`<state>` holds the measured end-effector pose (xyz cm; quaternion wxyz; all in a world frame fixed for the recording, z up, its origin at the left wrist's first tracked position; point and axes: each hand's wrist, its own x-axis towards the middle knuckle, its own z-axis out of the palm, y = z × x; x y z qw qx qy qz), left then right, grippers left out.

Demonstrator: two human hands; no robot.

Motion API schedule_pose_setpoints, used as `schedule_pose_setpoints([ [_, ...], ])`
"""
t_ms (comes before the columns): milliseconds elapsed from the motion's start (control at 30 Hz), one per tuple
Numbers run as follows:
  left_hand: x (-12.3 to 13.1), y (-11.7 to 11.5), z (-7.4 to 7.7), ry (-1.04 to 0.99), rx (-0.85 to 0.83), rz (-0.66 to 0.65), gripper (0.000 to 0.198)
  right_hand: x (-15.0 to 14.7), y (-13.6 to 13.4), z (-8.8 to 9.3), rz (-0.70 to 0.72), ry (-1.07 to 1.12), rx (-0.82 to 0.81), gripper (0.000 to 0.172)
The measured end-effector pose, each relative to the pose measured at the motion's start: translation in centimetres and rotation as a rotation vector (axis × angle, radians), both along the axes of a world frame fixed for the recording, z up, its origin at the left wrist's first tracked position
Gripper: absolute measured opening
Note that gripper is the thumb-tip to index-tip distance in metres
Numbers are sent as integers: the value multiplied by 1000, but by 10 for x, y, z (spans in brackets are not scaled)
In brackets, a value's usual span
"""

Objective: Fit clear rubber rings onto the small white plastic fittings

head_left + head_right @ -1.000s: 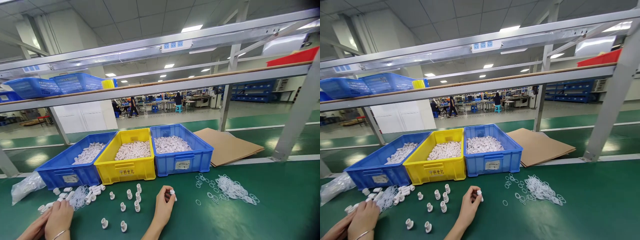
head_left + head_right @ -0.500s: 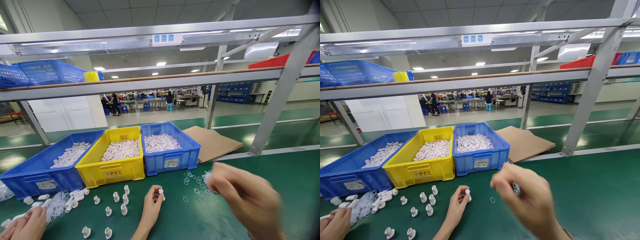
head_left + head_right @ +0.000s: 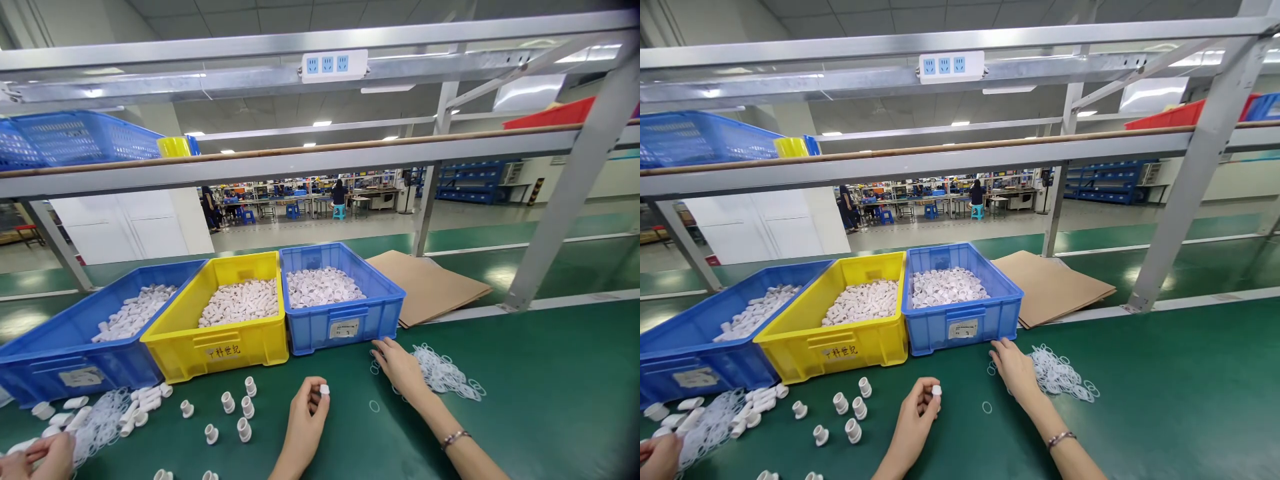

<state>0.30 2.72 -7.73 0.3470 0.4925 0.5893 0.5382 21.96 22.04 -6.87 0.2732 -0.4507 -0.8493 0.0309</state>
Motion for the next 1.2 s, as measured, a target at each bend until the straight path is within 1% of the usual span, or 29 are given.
schedule_pose_setpoints([
  [100,1,-1,2,19,8,-1,43,0,4,-5,12,-5,-3,26],
  [200,2,-4,3,15,37,1,42,2,4,-8,24,35,-28,24],
  [333,4,-6,5,-54,73,-9,44,0,-7,0,50,141,-100,26],
  [400,5,-6,6,-102,87,-26,46,-6,-18,7,115,198,-148,29],
  [500,7,-5,6,-138,93,-45,47,-21,-38,13,265,244,-216,29],
  [567,7,-5,5,-141,93,-48,47,-30,-50,13,341,243,-258,27],
  [633,8,-4,3,-139,89,-45,47,-34,-57,8,380,229,-296,25],
  [700,8,-4,1,-136,84,-38,47,-35,-57,2,395,218,-330,26],
  [833,9,-2,-3,-145,85,-34,47,-32,-47,-9,397,212,-376,31],
  [1033,10,-1,-3,-119,79,-30,39,-31,-45,-11,404,174,-443,35],
  [1200,11,-1,-3,-141,59,-22,37,-34,-46,-14,425,215,-426,33],
])
